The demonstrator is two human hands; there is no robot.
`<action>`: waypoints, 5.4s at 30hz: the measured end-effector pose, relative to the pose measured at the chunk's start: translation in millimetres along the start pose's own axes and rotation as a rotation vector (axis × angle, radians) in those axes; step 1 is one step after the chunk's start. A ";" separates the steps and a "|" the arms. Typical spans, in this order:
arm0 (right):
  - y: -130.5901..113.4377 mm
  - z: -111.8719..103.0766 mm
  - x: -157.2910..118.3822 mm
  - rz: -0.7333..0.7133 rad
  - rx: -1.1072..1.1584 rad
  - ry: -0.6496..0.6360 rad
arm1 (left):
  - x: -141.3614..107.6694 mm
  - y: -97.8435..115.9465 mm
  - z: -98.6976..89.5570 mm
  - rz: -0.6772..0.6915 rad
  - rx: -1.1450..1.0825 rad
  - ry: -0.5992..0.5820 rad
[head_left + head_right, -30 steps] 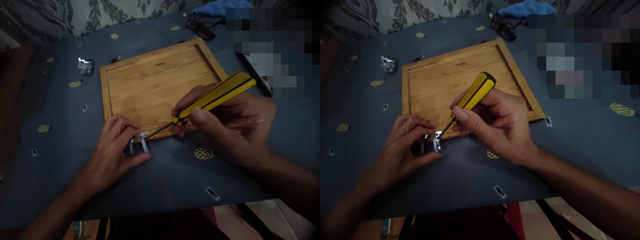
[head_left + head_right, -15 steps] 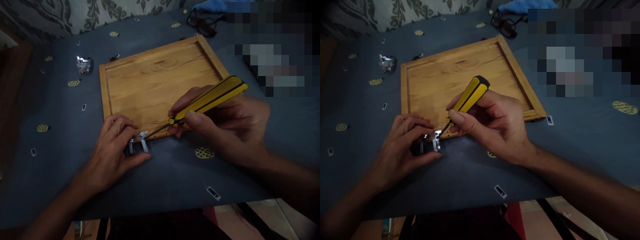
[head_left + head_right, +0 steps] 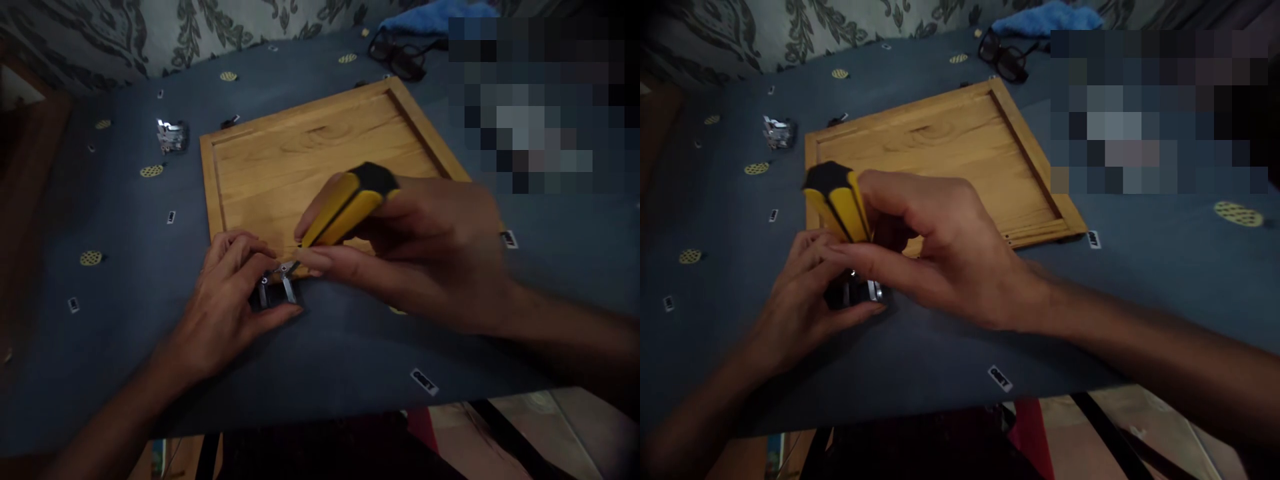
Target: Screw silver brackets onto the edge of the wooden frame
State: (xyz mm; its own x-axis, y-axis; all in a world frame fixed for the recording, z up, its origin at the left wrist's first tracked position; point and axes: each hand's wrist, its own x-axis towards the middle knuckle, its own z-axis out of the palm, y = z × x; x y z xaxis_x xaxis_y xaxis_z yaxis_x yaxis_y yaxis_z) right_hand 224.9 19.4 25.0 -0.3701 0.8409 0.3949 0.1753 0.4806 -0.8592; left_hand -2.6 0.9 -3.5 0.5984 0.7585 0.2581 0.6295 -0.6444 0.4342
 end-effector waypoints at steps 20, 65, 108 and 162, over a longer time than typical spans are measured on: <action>-18.5 4.6 47.6 -0.054 0.032 -0.458 | -4.8 -3.7 7.1 -0.104 0.027 0.044; -27.1 -2.2 41.2 -0.024 0.051 -0.451 | -5.8 -5.3 8.2 -0.056 0.047 0.094; -16.8 9.9 31.0 -0.150 -0.147 -0.146 | -3.4 -2.7 6.1 -0.071 0.044 0.051; -26.7 3.0 34.5 0.038 0.103 -0.311 | -1.4 -3.0 5.2 -0.082 -0.010 0.037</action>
State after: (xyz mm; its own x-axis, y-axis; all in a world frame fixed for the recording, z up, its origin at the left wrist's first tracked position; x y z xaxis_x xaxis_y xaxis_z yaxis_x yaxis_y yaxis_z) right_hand 204.8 34.9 60.6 -0.6288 0.7337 0.2574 0.1071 0.4096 -0.9060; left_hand -2.7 1.3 -9.6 0.5260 0.8119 0.2533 0.6707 -0.5791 0.4634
